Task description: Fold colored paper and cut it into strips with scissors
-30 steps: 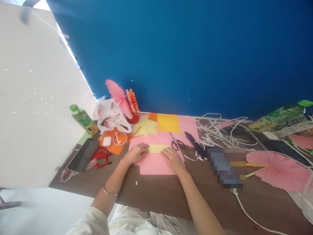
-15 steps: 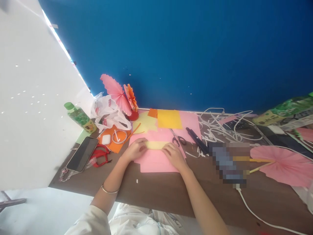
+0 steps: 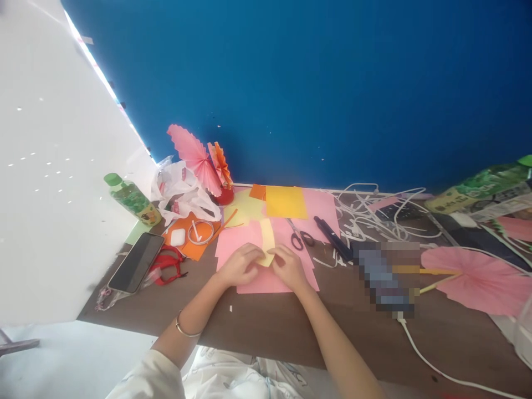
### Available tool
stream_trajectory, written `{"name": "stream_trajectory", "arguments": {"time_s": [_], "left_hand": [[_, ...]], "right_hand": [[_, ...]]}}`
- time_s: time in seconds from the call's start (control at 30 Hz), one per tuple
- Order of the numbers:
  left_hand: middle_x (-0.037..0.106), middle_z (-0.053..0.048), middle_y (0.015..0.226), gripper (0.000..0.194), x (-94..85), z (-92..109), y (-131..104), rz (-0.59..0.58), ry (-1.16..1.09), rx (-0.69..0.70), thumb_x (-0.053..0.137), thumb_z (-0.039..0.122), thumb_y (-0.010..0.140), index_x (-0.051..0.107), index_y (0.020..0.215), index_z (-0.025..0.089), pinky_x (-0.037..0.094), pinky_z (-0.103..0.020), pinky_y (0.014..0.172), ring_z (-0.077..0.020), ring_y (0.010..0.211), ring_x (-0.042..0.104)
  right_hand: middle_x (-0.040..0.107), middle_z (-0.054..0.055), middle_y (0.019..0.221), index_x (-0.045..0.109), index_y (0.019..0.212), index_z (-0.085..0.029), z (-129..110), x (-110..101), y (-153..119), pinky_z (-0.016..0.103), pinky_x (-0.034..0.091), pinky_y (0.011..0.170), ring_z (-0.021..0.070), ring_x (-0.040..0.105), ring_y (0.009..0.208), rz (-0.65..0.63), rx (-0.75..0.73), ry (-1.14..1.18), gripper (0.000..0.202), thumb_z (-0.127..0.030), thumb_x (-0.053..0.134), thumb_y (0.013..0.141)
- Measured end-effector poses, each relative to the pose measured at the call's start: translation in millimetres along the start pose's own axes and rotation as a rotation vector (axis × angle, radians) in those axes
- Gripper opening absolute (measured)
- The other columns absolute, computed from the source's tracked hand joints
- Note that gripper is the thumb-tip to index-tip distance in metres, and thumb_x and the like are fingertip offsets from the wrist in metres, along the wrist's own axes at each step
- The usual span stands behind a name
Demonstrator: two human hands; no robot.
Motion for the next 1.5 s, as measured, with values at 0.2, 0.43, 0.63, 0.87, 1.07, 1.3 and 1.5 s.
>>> {"name": "stream_trajectory", "arguments": {"time_s": [0.2, 0.43, 0.63, 0.87, 1.07, 1.3, 1.5], "left_hand": [[0.041, -0.012, 0.132, 0.042, -2.2, -21, -3, 0.165, 0.176, 0.019, 0.045, 0.01, 0.078, 0.05, 0.117, 0.023, 0.036, -0.048, 0.096, -0.0273, 0.124, 0.034], [0.062, -0.006, 0.09, 0.027, -0.9, -23, -1, 0.188, 0.364, 0.062, 0.041, 0.007, 0.083, 0.06, 0.096, 0.02, 0.039, -0.044, 0.091, -0.021, 0.101, 0.053], [0.056, -0.009, 0.082, 0.026, 2.2, -20, 0, 0.093, 0.517, -0.033, 0.039, 0.007, 0.083, 0.063, 0.088, 0.016, 0.045, -0.036, 0.069, -0.0216, 0.082, 0.051], [0.055, -0.007, 0.084, 0.021, 3.6, -22, -1, -0.023, 0.434, -0.031, 0.044, 0.013, 0.085, 0.062, 0.094, 0.018, 0.044, -0.032, 0.07, -0.0195, 0.082, 0.049], [0.057, -0.006, 0.085, 0.019, 4.3, -28, -4, -0.05, 0.435, -0.048, 0.044, 0.016, 0.086, 0.062, 0.091, 0.018, 0.043, -0.032, 0.072, -0.0195, 0.083, 0.05], [0.058, -0.006, 0.082, 0.02, 0.3, -25, -2, -0.03, 0.321, -0.078, 0.047, 0.026, 0.087, 0.066, 0.087, 0.019, 0.044, -0.031, 0.072, -0.0182, 0.081, 0.052], [0.059, -0.005, 0.088, 0.014, -11.2, -33, -4, -0.035, 0.1, -0.111, 0.053, 0.023, 0.083, 0.067, 0.088, 0.02, 0.046, -0.03, 0.077, -0.0165, 0.086, 0.054]], "right_hand": [[0.06, 0.002, 0.076, 0.055, 0.068, -0.02, 9, -12, 2, 0.026, 0.045, 0.051, 0.0156, 0.057, 0.061, -0.086, 0.255, 0.552, 0.003, -0.018, 0.055, 0.069], [0.058, 0.009, 0.101, 0.054, 0.102, -0.021, 8, -19, 2, 0.037, 0.048, 0.072, 0.0228, 0.057, 0.088, 0.217, 0.154, 0.23, 0.032, -0.013, 0.047, 0.072], [0.055, 0.011, 0.108, 0.055, 0.103, -0.022, -1, -13, -1, 0.046, 0.037, 0.09, 0.0275, 0.049, 0.105, 0.131, -0.223, -0.274, 0.028, -0.019, 0.056, 0.075], [0.061, 0.004, 0.081, 0.061, 0.082, -0.02, 7, -2, 2, 0.036, 0.036, 0.077, 0.0192, 0.051, 0.082, -0.097, -0.25, -0.396, 0.019, -0.011, 0.044, 0.085], [0.062, 0.004, 0.083, 0.06, 0.082, -0.02, 5, -11, 1, 0.039, 0.032, 0.084, 0.0199, 0.052, 0.082, -0.12, -0.208, -0.454, 0.012, -0.024, 0.049, 0.086], [0.062, 0.007, 0.089, 0.059, 0.082, -0.019, 2, -7, 0, 0.037, 0.037, 0.083, 0.0222, 0.052, 0.092, -0.172, -0.226, -0.401, 0.016, -0.021, 0.044, 0.088], [0.062, 0.006, 0.09, 0.059, 0.081, -0.02, 7, -8, 0, 0.038, 0.041, 0.08, 0.022, 0.053, 0.089, -0.187, -0.119, -0.253, 0.014, -0.021, 0.046, 0.087]]}}
Point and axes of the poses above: each hand's wrist, its own y-axis towards the middle knuckle, its own x-axis out of the palm, z = x × y, the point moved 1 cm from there along y, towards the middle knuckle
